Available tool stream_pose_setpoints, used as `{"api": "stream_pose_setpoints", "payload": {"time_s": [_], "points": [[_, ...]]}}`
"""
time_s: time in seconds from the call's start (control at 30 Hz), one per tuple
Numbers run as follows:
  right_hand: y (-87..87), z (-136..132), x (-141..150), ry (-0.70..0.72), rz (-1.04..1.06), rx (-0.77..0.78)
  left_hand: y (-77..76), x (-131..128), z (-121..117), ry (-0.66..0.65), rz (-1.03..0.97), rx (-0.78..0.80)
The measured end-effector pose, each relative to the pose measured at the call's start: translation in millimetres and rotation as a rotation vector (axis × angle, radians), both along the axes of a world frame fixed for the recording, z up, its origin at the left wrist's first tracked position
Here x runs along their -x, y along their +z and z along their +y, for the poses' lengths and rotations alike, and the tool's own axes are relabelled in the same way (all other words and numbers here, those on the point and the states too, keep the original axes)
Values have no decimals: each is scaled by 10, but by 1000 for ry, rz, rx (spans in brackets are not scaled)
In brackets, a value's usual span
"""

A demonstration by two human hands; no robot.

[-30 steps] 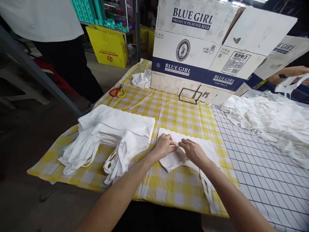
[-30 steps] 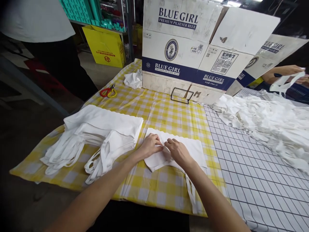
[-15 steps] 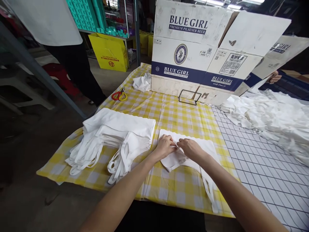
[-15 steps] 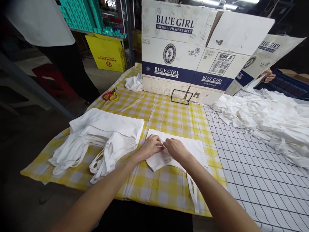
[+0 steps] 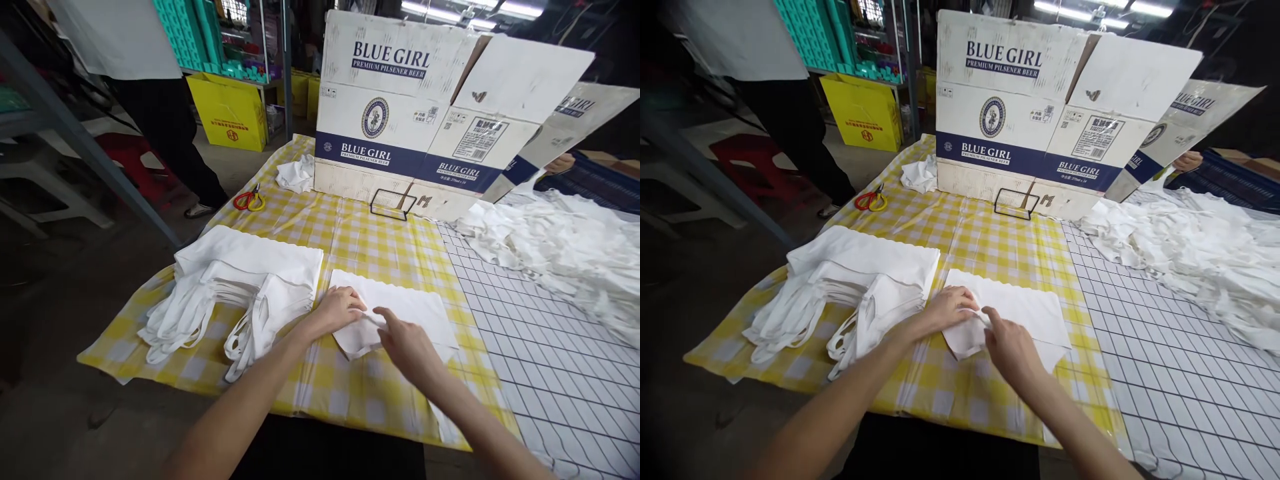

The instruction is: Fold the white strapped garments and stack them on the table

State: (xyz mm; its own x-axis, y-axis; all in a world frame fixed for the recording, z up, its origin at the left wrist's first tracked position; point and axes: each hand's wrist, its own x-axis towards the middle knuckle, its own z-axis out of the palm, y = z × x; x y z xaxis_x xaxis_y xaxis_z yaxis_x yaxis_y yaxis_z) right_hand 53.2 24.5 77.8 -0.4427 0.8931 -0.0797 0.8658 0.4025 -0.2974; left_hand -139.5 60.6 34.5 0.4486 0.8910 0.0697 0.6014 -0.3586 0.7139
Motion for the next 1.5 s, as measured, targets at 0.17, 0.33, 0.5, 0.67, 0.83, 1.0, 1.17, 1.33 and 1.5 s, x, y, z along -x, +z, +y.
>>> {"api": "stream_pose_setpoints", "payload": {"time_s": [0.17, 0.33, 0.5, 0.67, 0.83, 1.0, 1.17, 1.33, 1.5], "points": [[-26, -629, 102, -83, 575, 456, 39, 232, -122, -150, 171, 87], [-200, -1027, 141, -62, 809, 661, -21, 225, -123, -72, 213, 95], [-595, -1467, 128, -9, 729, 496, -101, 127, -94, 14, 252, 29], [-528, -1120, -193, -26, 648, 256, 5, 39, 80, 210, 262, -58], [-207, 241, -987, -672, 269, -42, 144, -68, 359, 523, 453, -20], [-374, 1004, -1327, -799, 199, 95, 130, -73, 595, 601, 535, 154], [-519, 1073, -1312, -735, 318, 166, 112, 11, 682, 539, 530, 221], [-446, 1002, -1429, -725, 552, 286, 69, -38, 646, 542, 438, 146], [-308, 924, -1534, -664, 798, 476, 92, -72, 622, 573, 210, 85]]}}
